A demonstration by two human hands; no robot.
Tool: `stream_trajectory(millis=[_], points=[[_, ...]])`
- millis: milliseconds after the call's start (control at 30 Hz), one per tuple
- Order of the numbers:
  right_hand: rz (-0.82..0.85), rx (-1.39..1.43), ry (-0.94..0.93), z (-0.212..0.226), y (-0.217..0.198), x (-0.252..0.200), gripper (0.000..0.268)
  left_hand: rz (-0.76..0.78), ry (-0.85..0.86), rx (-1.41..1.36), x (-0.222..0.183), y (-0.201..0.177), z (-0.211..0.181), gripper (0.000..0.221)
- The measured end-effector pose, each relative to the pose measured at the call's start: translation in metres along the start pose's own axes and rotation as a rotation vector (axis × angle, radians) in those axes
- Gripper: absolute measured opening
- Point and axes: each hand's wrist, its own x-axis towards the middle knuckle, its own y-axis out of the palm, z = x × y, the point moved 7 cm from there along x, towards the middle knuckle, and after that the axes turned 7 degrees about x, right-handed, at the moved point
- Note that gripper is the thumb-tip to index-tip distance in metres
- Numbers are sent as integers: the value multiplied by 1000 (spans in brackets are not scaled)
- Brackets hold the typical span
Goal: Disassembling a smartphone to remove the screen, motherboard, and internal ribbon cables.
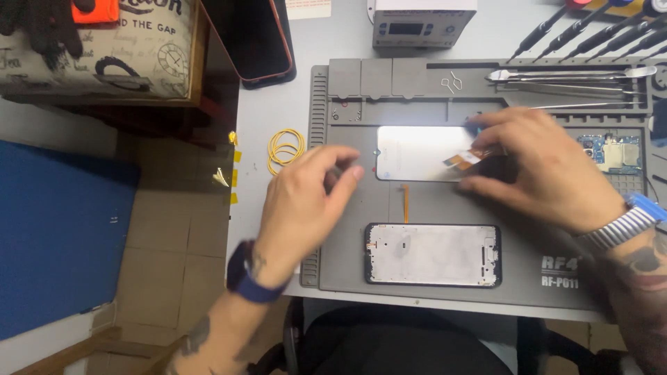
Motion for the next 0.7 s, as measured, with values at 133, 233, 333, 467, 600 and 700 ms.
stream_trajectory(millis=[133, 233, 333, 467, 600, 700], points=[[-27, -70, -72, 6, -1, -1, 46, 138, -111, 57, 25, 11, 7, 24], [75, -189, 27, 2, 3, 4, 45, 282, -101, 234, 31, 25, 7, 15], [154, -308, 155, -10, 7, 7, 55, 283, -36, 279, 34, 30, 3, 12], [209, -376, 189, -10, 5, 15, 67, 282, -42, 371, 43, 34, -1, 21], [269, -337, 240, -10, 4, 22, 74, 313, -33, 428, 52, 35, -6, 23], [282, -348, 239, -14, 4, 23, 80, 345, -32, 485, 57, 37, -9, 27]])
